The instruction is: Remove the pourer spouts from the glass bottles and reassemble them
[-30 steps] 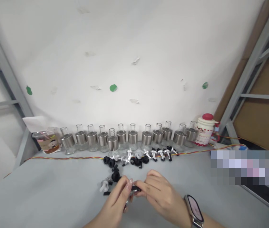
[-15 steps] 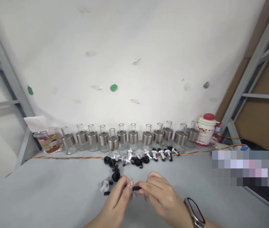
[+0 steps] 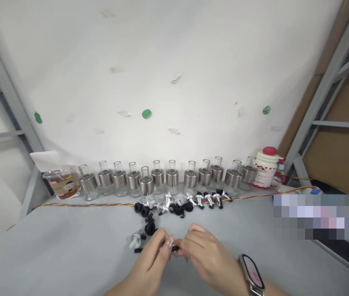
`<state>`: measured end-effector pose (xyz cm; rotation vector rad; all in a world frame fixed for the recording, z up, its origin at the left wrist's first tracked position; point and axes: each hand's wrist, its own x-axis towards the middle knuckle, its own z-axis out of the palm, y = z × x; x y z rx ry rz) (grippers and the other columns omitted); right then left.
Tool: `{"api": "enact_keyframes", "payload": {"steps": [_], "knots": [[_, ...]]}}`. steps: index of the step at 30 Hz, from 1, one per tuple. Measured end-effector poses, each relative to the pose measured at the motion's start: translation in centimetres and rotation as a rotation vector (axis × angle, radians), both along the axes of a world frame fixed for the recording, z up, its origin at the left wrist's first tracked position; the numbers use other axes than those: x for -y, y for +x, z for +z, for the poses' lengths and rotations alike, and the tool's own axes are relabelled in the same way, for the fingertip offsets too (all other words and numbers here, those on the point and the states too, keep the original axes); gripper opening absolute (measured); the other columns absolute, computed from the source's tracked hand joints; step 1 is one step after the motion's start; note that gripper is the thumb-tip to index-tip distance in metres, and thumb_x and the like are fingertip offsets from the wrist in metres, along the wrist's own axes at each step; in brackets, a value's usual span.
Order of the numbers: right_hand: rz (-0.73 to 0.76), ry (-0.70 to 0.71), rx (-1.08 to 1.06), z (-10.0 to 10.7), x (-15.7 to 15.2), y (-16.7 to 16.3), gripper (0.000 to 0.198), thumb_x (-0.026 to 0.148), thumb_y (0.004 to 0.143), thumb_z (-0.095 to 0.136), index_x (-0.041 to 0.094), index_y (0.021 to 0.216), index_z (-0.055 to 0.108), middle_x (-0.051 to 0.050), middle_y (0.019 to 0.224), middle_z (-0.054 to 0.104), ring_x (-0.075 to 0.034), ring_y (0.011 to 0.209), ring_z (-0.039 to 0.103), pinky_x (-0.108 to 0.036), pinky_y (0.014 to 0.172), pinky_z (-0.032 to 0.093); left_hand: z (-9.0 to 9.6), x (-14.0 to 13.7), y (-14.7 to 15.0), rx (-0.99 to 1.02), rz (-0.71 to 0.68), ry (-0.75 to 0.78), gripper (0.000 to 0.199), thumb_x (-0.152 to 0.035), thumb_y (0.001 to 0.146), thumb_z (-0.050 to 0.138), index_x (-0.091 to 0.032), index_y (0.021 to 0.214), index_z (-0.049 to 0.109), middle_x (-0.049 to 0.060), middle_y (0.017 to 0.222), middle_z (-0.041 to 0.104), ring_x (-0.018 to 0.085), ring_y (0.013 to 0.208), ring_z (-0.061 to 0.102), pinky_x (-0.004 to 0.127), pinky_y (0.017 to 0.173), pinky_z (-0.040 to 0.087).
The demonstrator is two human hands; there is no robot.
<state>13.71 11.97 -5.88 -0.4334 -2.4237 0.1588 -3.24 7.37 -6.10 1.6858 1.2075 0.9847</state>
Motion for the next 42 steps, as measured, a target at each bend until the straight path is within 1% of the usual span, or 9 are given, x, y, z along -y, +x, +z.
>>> {"api": "enact_keyframes", "payload": {"steps": [8,11,16,21,27,30,35,37,42], "knots": [[-0.032,0.037,-0.038,-0.5,-0.1,-0.1,0.021,0.012,0.088,0.033,0.014,0.084,0.053,-0.004,0.067,0.058,-0.014,0.059,0.044,-0.030,0.063,0.037,0.0,0.1,0.7,0.027,0.104,0.038,0.032,-0.046,0.085,0.031,-0.021,0.069,0.043,-0.003,0.065,0.038,0.012,0.060,0.037,0.021,0.055,0.035],[-0.026,0.025,-0.039,-0.3,-0.1,-0.1,0.022,0.011,0.088,0.032,0.015,0.082,0.053,-0.004,0.068,0.059,-0.014,0.059,0.045,-0.030,0.062,0.037,0.0,0.1,0.8,0.019,0.133,0.006,0.033,-0.049,0.083,0.032,-0.022,0.069,0.043,-0.003,0.065,0.039,0.013,0.061,0.038,0.021,0.054,0.035],[-0.032,-0.108,-0.088,0.2,0.1,0.0,0.019,0.017,0.089,0.036,0.016,0.080,0.053,-0.002,0.065,0.058,-0.013,0.060,0.046,-0.028,0.066,0.039,0.3,0.0,0.5,0.013,0.128,-0.069,0.033,-0.051,0.082,0.033,-0.023,0.071,0.047,-0.002,0.067,0.045,0.014,0.066,0.043,0.020,0.057,0.037],[-0.037,-0.219,-0.079,0.2,0.2,0.2,0.016,0.019,0.088,0.040,0.017,0.080,0.054,-0.002,0.069,0.059,-0.014,0.066,0.049,-0.027,0.067,0.040,0.7,0.1,0.2,0.036,0.075,-0.154,0.034,-0.050,0.084,0.029,-0.023,0.073,0.046,-0.002,0.070,0.043,0.013,0.068,0.043,0.019,0.055,0.036],[-0.026,-0.239,-0.055,0.4,0.1,0.2,0.017,0.017,0.087,0.040,0.017,0.079,0.054,-0.002,0.068,0.059,-0.014,0.067,0.050,-0.027,0.067,0.041,0.9,0.1,0.0,-0.049,-0.008,-0.042,0.029,-0.044,0.085,0.032,-0.021,0.071,0.042,-0.005,0.064,0.036,0.011,0.059,0.036,0.021,0.056,0.033],[-0.028,-0.211,-0.066,0.5,0.1,0.3,0.019,0.016,0.088,0.037,0.018,0.080,0.054,-0.002,0.066,0.057,-0.014,0.066,0.049,-0.027,0.065,0.041,1.1,0.0,-0.1,-0.148,-0.035,0.032,0.023,-0.040,0.085,0.036,-0.020,0.074,0.041,-0.004,0.067,0.038,0.012,0.061,0.037,0.022,0.057,0.033],[-0.006,-0.175,-0.070,0.6,0.1,0.5,0.016,0.015,0.087,0.038,0.017,0.083,0.054,-0.002,0.069,0.058,-0.014,0.068,0.048,-0.027,0.067,0.042,0.7,0.0,-0.5,-0.288,-0.103,0.326,0.008,-0.025,0.084,0.038,-0.019,0.079,0.041,0.001,0.076,0.041,0.014,0.068,0.042,0.024,0.063,0.036],[0.005,-0.163,-0.076,0.6,0.1,0.5,0.015,0.014,0.086,0.039,0.018,0.083,0.053,-0.002,0.070,0.058,-0.014,0.069,0.048,-0.026,0.067,0.042,0.3,-0.1,-0.7,-0.306,-0.128,0.395,0.005,-0.021,0.083,0.038,-0.019,0.081,0.041,0.002,0.077,0.042,0.015,0.069,0.043,0.025,0.063,0.037],[0.018,-0.136,-0.091,0.7,0.2,0.5,0.017,0.017,0.088,0.037,0.018,0.081,0.053,-0.001,0.066,0.056,-0.013,0.065,0.047,-0.026,0.066,0.042,0.0,-0.1,-0.7,-0.305,-0.134,0.423,0.009,-0.020,0.085,0.034,-0.019,0.077,0.040,0.002,0.075,0.042,0.016,0.069,0.043,0.025,0.062,0.036]]}}
